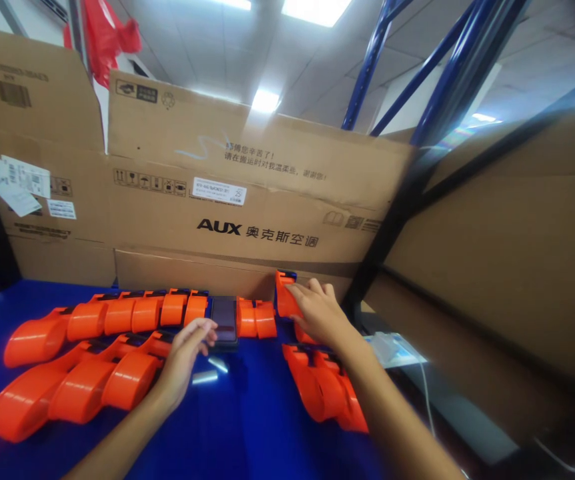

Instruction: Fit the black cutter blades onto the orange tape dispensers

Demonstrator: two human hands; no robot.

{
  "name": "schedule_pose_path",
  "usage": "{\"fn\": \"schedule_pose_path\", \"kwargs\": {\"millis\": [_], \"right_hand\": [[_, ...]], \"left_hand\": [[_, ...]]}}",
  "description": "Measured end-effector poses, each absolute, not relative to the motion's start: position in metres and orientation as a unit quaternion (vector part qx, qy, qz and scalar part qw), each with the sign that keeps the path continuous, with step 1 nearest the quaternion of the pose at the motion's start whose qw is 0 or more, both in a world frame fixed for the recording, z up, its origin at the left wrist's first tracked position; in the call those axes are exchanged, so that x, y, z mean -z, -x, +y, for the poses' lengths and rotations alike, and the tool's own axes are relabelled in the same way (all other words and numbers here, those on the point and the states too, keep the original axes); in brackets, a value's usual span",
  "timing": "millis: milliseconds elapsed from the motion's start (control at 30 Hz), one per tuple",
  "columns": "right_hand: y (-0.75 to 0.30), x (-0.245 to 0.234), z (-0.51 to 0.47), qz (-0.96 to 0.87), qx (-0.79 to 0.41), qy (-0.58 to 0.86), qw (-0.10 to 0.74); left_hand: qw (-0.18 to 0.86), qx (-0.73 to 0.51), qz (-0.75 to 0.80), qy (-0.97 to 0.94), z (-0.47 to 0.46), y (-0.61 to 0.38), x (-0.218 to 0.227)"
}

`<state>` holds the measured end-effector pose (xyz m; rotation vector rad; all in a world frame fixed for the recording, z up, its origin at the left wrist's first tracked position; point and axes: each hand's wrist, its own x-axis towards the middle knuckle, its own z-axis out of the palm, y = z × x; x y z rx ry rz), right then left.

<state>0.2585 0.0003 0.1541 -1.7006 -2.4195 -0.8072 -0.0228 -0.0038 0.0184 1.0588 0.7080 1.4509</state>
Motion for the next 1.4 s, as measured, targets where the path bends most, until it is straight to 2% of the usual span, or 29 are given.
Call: {"fn": "schedule_pose_path", "kwargs": {"millis": [233,433,600,767,867,1000,1067,1133,1200,1267,1400], "right_hand": [[-0.238,-0.190,-0.029,-0.780,0.372,0.495,0.093],[-0.233,-0.186,-0.029,-0.789,0.354,0.490,0.110],[-0.216,-0.187,-0.055,-0.832,0.294,0.449,0.140],[-0.172,-0.183,-0.095,-0.899,0.159,0.382,0.143],[-0.154,-0.173,-0.104,-0.926,0.083,0.339,0.146],[-0.173,-0.160,-0.087,-0.907,0.039,0.379,0.177],[-0.195,-0.152,-0.069,-0.859,0.057,0.487,0.148],[-0.214,-0.141,-0.051,-0.792,0.078,0.604,0.047],[-0.225,-0.129,-0.037,-0.761,0.061,0.642,-0.067],[-0.228,-0.118,-0.027,-0.757,0.081,0.642,-0.088],[-0.221,-0.108,-0.013,-0.762,0.113,0.634,-0.072]], "left_hand": [[0.550,-0.590,0.329,-0.492,-0.002,0.022,-0.016],[0.581,-0.505,0.332,-0.546,-0.010,0.012,-0.019],[0.596,-0.535,0.324,-0.503,-0.015,0.009,-0.026],[0.693,-0.573,0.222,-0.378,-0.022,0.012,-0.035],[0.728,-0.569,0.215,-0.316,-0.025,0.015,-0.037],[0.726,-0.575,0.251,-0.280,-0.025,0.020,-0.041],[0.739,-0.557,0.252,-0.282,-0.025,0.022,-0.043],[0.754,-0.535,0.248,-0.288,-0.026,0.025,-0.045],[0.761,-0.524,0.248,-0.290,-0.027,0.026,-0.047],[0.762,-0.522,0.256,-0.288,-0.028,0.025,-0.047],[0.746,-0.540,0.263,-0.288,-0.027,0.022,-0.047]]}}
